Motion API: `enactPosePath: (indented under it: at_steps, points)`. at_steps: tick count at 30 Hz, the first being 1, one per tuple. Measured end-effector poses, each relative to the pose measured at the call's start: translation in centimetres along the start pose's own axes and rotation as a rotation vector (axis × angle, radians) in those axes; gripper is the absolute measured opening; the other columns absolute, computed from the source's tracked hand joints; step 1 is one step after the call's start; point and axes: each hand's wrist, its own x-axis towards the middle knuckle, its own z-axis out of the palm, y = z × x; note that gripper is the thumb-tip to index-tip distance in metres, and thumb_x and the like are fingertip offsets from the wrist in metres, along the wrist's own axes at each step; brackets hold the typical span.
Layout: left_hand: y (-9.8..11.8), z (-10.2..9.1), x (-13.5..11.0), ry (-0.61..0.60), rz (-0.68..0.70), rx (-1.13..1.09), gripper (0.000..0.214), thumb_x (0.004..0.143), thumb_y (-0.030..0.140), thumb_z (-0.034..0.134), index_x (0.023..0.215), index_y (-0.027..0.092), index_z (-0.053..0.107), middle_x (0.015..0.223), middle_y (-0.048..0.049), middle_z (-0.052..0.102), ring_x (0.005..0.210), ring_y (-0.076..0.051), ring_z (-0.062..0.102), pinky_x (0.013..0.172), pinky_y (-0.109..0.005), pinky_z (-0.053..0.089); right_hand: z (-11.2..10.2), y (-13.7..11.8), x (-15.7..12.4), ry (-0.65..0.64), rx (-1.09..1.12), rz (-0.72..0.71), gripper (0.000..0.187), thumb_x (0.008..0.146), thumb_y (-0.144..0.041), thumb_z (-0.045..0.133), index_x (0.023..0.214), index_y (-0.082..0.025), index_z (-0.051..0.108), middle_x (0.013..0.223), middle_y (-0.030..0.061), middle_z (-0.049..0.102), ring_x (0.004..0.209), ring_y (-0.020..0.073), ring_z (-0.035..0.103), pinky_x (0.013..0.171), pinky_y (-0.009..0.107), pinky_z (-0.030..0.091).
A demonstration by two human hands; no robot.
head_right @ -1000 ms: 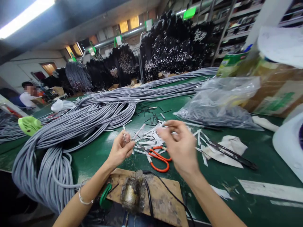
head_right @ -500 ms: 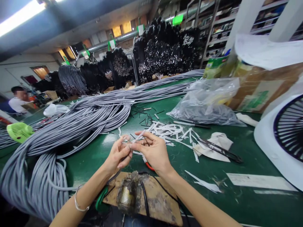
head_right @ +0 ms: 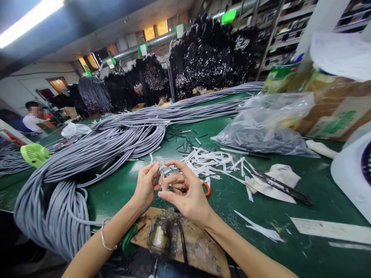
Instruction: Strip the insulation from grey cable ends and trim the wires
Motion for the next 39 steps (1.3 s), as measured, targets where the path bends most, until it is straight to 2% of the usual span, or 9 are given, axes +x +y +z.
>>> enactPosePath:
  at_steps: [3,7,9,13,18,23,28,34,39]
  points:
    - [0.2,-0.1,0.4,0.080,0.001,-0.057,0.036,0.057,0.044,0.069,0.058,0.015,0.047,0.044,0.0063,0.048,0.030,-0.001,0.033,0.028,-0.012,0.019,0.1,0.4,-0.6,-0.014,-0.086,-0.106,0.056,0.067,-0.025,0.065,0.117,-0.022,0.041,0.057,-0.0065,0.057,0.035,0.0027,0.031,0.034,0.016,0.023]
    - [-0.1,-0.1,0.4,0.094,0.072,0.021,0.035,0.064,0.046,0.063,0.061,0.016,0.045,0.047,0.0049,0.053,0.027,-0.003,0.039,0.026,-0.013,0.024,0.5,1.2,-1.2,0.320,-0.492,-0.443,0.026,0.074,-0.019,0.059,0.098,-0.024,0.053,0.061,-0.0043,0.060,0.037,0.0048,0.042,0.037,0.018,0.033]
    - [-0.4,-0.1,0.0,0.066,0.132,0.097,0.031,0.071,0.045,0.057,0.065,0.016,0.047,0.048,0.0045,0.054,0.028,-0.005,0.044,0.027,-0.014,0.029,0.6,1.4,-1.2,0.387,-0.758,-0.558,0.018,0.075,-0.018,0.060,0.091,-0.023,0.056,0.061,-0.0029,0.062,0.040,0.0067,0.048,0.044,0.020,0.039]
    - [-0.7,-0.1,-0.7,0.016,0.212,0.202,0.030,0.077,0.045,0.052,0.069,0.017,0.048,0.045,0.0060,0.051,0.030,-0.007,0.047,0.028,-0.015,0.032,0.7,1.4,-0.6,0.397,-1.010,-0.575,0.019,0.079,-0.022,0.057,0.098,-0.019,0.058,0.063,0.0005,0.064,0.042,0.0088,0.052,0.048,0.021,0.041]
    - [-0.6,-0.3,-0.9,-0.076,0.252,0.223,0.026,0.075,0.042,0.056,0.077,0.015,0.055,0.046,0.0067,0.048,0.031,-0.006,0.045,0.030,-0.015,0.032,0.1,1.0,0.0,0.373,-0.890,-0.427,0.023,0.081,-0.027,0.054,0.101,-0.016,0.054,0.082,0.0040,0.067,0.043,0.0068,0.053,0.044,0.019,0.042]
    - [-0.8,-0.8,-1.0,-0.145,0.328,0.280,0.021,0.070,0.027,0.061,0.088,0.017,0.059,0.064,0.0030,0.056,0.038,-0.004,0.048,0.035,-0.014,0.035,-0.6,0.7,0.4,0.282,-0.721,-0.312,0.023,0.081,-0.028,0.052,0.100,-0.015,0.054,0.077,0.0029,0.066,0.040,0.0066,0.053,0.038,0.018,0.041]
    - [-1.0,-0.8,-1.1,-0.088,0.436,0.498,0.017,0.072,0.019,0.059,0.088,0.018,0.063,0.077,-0.0019,0.063,0.052,-0.007,0.052,0.045,-0.016,0.039,-1.0,0.5,0.5,0.293,-0.832,-0.492,0.010,0.080,-0.020,0.052,0.073,-0.017,0.059,0.077,0.0052,0.063,0.069,0.0131,0.061,0.054,0.020,0.047]
    - [-0.6,-0.3,-1.2,0.063,0.611,0.629,0.006,0.069,0.020,0.064,0.072,0.016,0.068,0.068,-0.0021,0.064,0.052,-0.008,0.051,0.043,-0.016,0.036,-0.7,0.1,0.1,0.155,-0.674,-0.442,0.013,0.081,-0.020,0.052,0.070,-0.016,0.057,0.081,0.0054,0.058,0.057,0.0072,0.053,0.042,0.016,0.040]
    - [-0.5,-0.3,-0.9,0.115,0.436,0.508,0.014,0.072,0.026,0.061,0.064,0.015,0.060,0.054,0.0010,0.060,0.045,-0.009,0.054,0.041,-0.017,0.039,-0.4,0.1,-0.3,0.133,-0.601,-0.401,0.020,0.080,-0.024,0.051,0.062,-0.016,0.051,0.085,0.0047,0.058,0.037,-0.0001,0.032,0.032,0.017,0.027]
